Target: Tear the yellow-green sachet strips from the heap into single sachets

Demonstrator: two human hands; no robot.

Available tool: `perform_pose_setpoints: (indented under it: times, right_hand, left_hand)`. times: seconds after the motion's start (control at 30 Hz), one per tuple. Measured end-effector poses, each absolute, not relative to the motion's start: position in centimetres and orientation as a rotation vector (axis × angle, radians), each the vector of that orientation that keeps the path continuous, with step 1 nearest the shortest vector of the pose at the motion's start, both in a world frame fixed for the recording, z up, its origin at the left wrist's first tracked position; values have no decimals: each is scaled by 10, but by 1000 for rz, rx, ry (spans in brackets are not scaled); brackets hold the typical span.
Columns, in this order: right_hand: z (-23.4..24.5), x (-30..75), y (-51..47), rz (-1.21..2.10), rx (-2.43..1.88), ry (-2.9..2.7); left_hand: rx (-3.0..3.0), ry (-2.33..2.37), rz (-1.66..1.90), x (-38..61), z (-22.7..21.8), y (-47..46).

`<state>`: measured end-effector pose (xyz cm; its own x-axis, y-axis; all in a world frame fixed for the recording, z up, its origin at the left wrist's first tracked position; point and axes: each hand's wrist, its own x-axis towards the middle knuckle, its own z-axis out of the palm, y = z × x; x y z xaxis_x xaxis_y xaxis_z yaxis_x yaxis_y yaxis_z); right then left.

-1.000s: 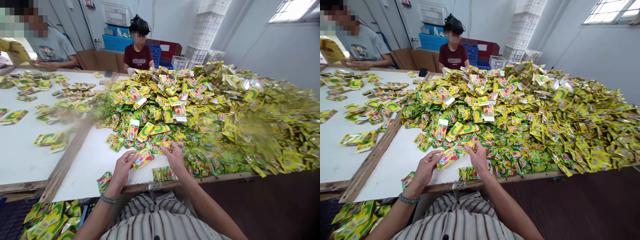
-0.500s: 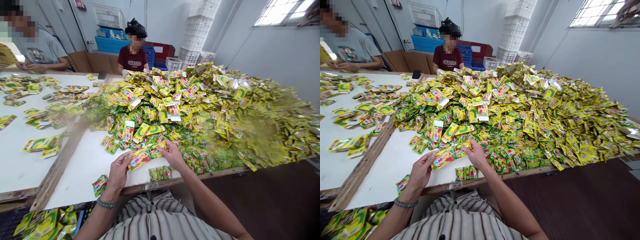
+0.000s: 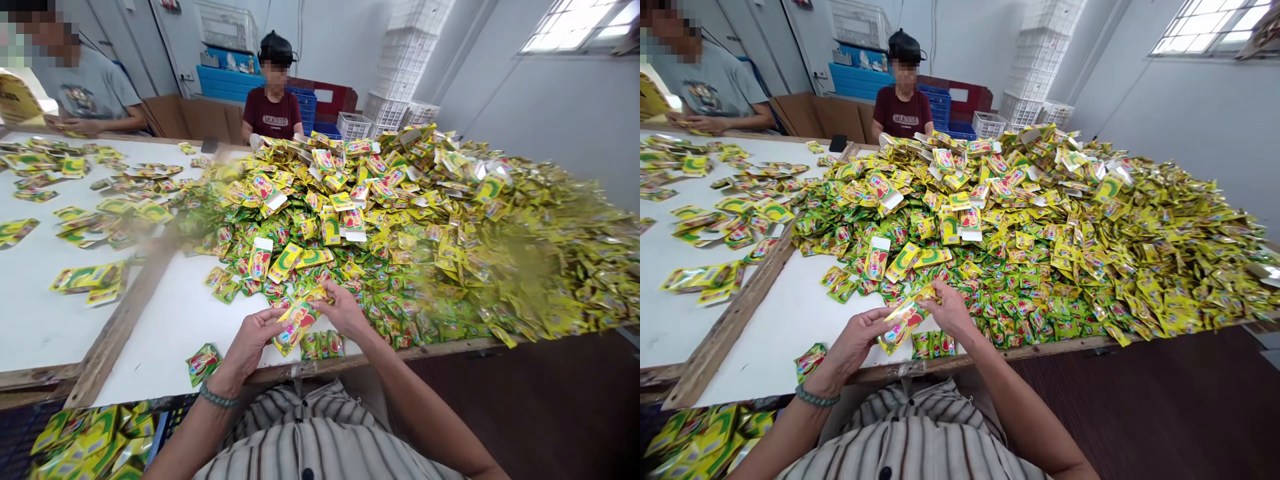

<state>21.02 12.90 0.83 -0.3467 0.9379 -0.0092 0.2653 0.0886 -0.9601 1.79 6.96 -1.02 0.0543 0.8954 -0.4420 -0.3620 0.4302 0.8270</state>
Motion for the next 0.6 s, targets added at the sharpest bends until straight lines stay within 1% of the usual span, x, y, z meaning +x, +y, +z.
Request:
perform_pose_setpoints:
  times: [0.13, 0.2, 0.37, 0.5, 0.6]
  right_hand:
    - [11, 209, 126, 1037, -1391, -1876]
    - [12, 208, 125, 964, -1422, -1939]
    - [10, 207, 125, 943, -1279, -1930]
    - [11, 207, 122, 874, -1295, -1755]
    - [15, 205, 116, 814, -1287, -1825]
  left_hand:
    - [622, 1102, 1108, 26, -9, 70]
    - [661, 1105, 1152, 29, -10, 71]
    - [692, 1127, 1196, 27, -13, 71]
    - [589, 1016, 1202, 27, -11, 69]
    - [534, 974, 1193, 29, -8, 68]
